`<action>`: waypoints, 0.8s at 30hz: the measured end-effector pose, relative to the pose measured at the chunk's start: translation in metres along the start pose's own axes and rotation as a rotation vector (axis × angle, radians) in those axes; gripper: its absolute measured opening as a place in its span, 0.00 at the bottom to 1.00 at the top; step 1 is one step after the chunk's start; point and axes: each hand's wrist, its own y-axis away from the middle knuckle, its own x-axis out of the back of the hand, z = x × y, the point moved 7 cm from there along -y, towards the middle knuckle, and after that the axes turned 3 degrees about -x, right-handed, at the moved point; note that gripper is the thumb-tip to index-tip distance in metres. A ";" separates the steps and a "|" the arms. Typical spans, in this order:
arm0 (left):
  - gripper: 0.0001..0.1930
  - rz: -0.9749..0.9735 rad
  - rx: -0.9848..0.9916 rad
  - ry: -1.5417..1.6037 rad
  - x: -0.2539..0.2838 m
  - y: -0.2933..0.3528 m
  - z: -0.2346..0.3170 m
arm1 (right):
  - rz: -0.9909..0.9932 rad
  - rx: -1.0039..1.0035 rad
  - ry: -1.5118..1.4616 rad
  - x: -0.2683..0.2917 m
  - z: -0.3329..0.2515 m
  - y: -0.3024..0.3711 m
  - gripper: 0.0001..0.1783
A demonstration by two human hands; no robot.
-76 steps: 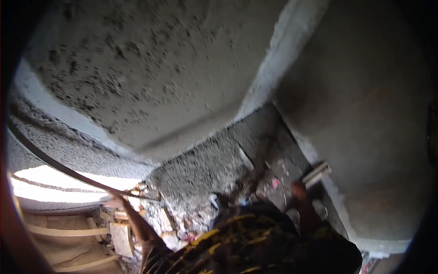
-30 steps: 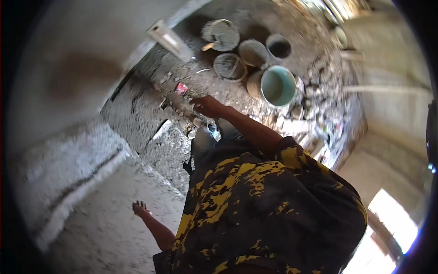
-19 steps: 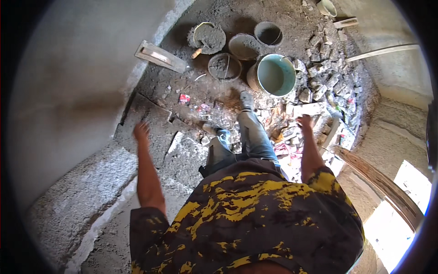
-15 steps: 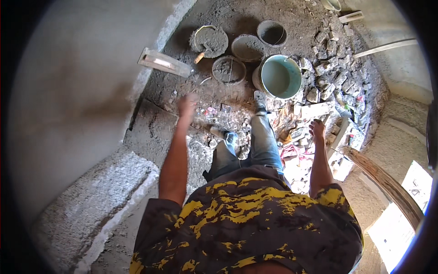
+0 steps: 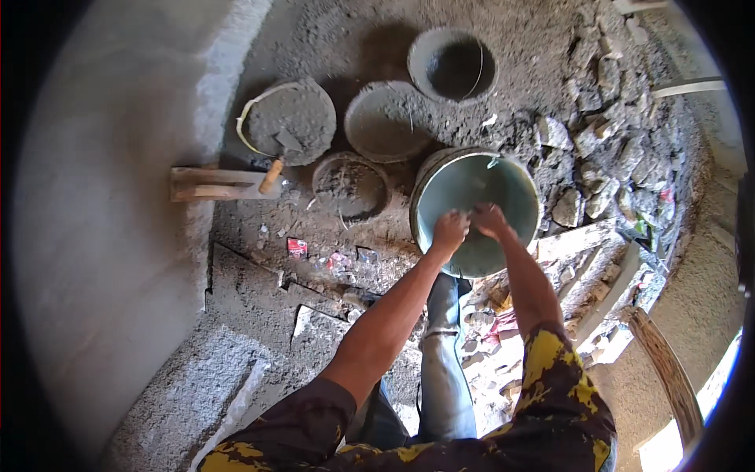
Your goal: The person uses a long metal leveling tool to scrape across a wet plastered wall and then scoops plaster from a bucket with a trowel to fill in gaps.
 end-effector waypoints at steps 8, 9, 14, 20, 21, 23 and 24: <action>0.17 0.787 -0.083 -0.893 0.087 -0.198 -0.039 | -0.057 -0.693 -0.381 -0.154 0.173 -0.071 0.23; 0.17 0.877 -0.118 -0.974 0.138 -0.182 -0.003 | 0.068 -0.490 -0.685 -0.127 0.080 -0.103 0.25; 0.25 0.281 0.162 -0.875 -0.033 -0.218 -0.076 | 0.505 -0.422 -1.214 -0.130 0.172 -0.012 0.20; 0.17 -0.018 -0.364 -0.876 -0.108 -0.077 0.093 | 0.385 -0.147 -1.138 0.164 0.078 -0.007 0.12; 0.17 -0.038 -0.381 -0.718 -0.132 -0.049 0.117 | 0.433 -0.168 -1.064 0.212 0.080 -0.012 0.13; 0.17 0.031 -0.403 -0.766 -0.158 0.000 0.162 | 0.620 -0.225 -0.751 0.316 0.073 -0.035 0.16; 0.17 0.068 -0.408 -0.817 -0.160 0.019 0.177 | 0.724 -0.188 -0.645 0.337 0.076 -0.064 0.20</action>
